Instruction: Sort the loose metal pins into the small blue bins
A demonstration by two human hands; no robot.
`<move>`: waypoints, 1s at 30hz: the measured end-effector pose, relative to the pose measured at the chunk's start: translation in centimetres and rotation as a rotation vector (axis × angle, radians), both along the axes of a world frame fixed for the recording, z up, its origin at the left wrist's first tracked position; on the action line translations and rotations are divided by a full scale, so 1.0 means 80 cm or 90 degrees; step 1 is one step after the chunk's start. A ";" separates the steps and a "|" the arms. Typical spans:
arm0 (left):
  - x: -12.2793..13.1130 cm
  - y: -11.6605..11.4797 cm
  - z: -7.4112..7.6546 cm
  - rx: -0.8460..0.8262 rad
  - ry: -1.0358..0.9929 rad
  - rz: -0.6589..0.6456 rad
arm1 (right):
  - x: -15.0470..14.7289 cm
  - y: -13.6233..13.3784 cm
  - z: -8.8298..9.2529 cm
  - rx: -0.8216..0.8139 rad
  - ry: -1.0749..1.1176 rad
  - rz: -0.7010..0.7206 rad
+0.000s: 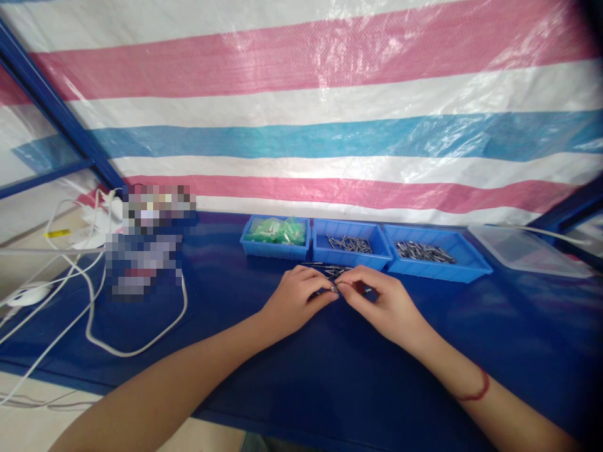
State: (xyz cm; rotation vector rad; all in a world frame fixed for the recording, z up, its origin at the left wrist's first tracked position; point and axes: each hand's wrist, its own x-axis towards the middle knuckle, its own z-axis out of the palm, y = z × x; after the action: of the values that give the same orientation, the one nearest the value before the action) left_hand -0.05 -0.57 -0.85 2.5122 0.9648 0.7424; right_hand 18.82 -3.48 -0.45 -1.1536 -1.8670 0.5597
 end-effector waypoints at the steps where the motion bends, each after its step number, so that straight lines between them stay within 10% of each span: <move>1: 0.000 0.000 0.000 -0.002 -0.006 0.006 | 0.001 0.000 0.000 0.001 0.005 -0.001; 13: -0.003 -0.001 0.009 -0.019 -0.077 0.095 | 0.019 0.007 0.011 0.035 -0.102 -0.004; 22: -0.007 -0.006 0.000 0.045 0.096 0.066 | 0.110 0.029 0.024 0.118 -0.334 -0.444; 30: -0.007 -0.005 -0.005 0.058 0.148 0.076 | 0.139 0.037 0.012 0.067 -0.494 -0.504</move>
State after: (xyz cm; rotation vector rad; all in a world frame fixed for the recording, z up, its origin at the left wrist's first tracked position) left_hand -0.60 -0.96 -1.21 2.6836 1.1921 0.5477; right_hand 29.94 -0.52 0.52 -2.0567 -1.7621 -0.4959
